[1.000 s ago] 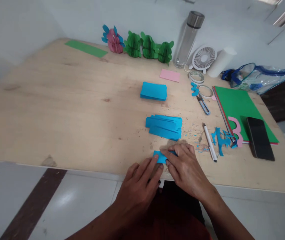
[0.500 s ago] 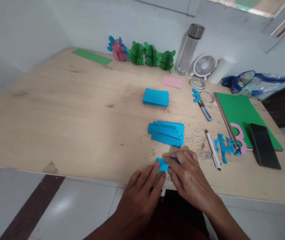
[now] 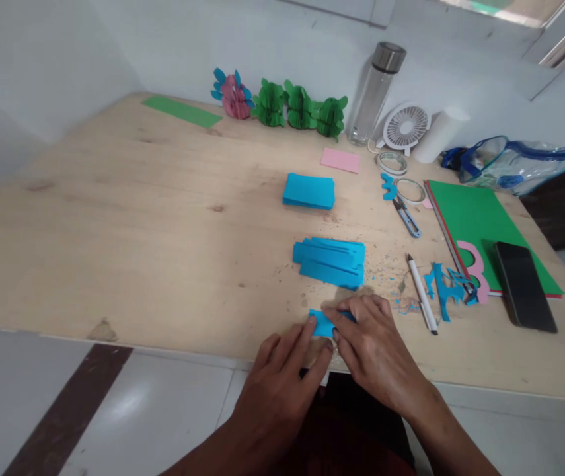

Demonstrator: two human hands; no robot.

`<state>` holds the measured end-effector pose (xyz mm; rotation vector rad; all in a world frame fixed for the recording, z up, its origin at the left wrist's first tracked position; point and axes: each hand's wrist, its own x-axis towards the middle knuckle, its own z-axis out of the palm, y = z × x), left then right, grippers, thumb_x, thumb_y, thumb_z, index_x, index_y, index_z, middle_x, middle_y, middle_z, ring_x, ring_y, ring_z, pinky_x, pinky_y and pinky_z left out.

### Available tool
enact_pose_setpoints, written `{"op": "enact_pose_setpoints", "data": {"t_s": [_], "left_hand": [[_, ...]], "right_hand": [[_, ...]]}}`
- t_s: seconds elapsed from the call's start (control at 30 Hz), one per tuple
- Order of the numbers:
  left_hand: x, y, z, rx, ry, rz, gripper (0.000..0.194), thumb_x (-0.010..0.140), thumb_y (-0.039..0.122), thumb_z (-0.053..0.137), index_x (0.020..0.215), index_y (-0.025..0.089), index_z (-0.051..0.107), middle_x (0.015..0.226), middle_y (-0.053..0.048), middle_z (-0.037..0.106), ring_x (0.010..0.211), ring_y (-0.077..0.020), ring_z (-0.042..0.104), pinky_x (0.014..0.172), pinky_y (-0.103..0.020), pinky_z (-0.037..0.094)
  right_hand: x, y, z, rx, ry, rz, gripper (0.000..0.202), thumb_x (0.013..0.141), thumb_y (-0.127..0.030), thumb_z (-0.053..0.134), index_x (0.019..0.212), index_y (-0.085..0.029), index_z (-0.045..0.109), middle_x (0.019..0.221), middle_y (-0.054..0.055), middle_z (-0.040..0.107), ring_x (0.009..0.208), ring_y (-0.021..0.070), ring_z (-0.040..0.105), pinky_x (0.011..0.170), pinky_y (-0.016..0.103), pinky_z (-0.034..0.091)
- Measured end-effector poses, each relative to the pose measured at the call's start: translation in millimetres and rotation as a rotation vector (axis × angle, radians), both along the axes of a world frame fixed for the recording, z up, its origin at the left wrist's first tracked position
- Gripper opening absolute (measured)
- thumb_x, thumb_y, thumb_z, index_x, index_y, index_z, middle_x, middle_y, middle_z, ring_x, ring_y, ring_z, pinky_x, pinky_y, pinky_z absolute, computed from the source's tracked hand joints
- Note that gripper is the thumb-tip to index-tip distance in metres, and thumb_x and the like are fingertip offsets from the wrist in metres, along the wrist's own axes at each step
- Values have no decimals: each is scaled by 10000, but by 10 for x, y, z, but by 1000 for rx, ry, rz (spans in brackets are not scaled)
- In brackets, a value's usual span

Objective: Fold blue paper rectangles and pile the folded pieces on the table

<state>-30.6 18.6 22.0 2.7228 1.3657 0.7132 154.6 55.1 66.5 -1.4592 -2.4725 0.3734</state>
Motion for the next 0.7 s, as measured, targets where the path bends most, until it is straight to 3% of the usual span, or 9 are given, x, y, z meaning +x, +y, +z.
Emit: {"op": "enact_pose_setpoints", "data": {"t_s": [0.7], "left_hand": [[4, 12, 11, 11, -15, -3, 311, 936, 236, 412, 1162, 224, 626, 1314, -144, 575, 1141, -275, 552, 908, -409, 370]], "right_hand": [[-12, 7, 21, -8, -27, 11, 344, 917, -141, 418, 1226, -190, 560, 1047, 96, 580, 1020, 254, 496, 908, 443, 322]]}}
